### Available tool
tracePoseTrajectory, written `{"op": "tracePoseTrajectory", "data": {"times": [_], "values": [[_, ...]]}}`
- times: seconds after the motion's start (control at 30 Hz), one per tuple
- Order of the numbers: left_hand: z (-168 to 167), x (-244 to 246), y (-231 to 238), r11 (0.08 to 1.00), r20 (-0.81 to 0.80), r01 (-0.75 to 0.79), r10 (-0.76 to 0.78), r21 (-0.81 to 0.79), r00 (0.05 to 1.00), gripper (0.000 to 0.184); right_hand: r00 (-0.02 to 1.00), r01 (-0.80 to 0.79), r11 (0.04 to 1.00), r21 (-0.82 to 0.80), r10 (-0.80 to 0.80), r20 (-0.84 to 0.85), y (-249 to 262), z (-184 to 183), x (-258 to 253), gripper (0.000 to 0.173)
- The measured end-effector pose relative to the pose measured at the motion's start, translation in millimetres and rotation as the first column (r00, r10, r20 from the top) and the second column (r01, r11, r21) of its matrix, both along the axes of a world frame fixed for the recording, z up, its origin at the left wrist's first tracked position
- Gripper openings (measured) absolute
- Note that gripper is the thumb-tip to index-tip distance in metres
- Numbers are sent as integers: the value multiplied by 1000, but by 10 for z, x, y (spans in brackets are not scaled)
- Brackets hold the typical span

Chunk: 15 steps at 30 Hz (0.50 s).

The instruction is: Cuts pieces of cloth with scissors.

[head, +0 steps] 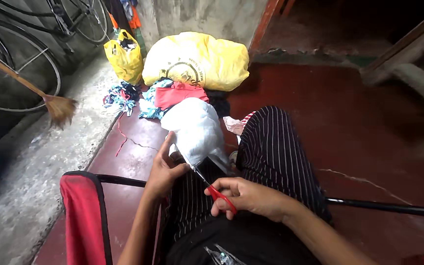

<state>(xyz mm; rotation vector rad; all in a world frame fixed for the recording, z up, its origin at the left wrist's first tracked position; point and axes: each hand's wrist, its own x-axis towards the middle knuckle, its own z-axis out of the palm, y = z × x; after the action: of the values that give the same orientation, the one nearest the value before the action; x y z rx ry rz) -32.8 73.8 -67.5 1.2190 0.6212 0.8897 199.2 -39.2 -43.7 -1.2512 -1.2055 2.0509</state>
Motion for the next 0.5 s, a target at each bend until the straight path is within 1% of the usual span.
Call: {"op": "tracePoseTrajectory", "data": {"times": [0.17,0.3,0.5], "values": [[-29,-1,14,1000,7,5,-5,-10,1000,103,999,27,999,43,-26,-33,34,-44,-39,43],[-13,-7,8,1000,10,16,-16,-13,1000,104,1000,22,999,50,-22,8,77,-50,-49,42],[-35,-9,16,1000,30,29,-28,-11,999,106,998,-30,998,57,27,51,149,-1,8,40]]}}
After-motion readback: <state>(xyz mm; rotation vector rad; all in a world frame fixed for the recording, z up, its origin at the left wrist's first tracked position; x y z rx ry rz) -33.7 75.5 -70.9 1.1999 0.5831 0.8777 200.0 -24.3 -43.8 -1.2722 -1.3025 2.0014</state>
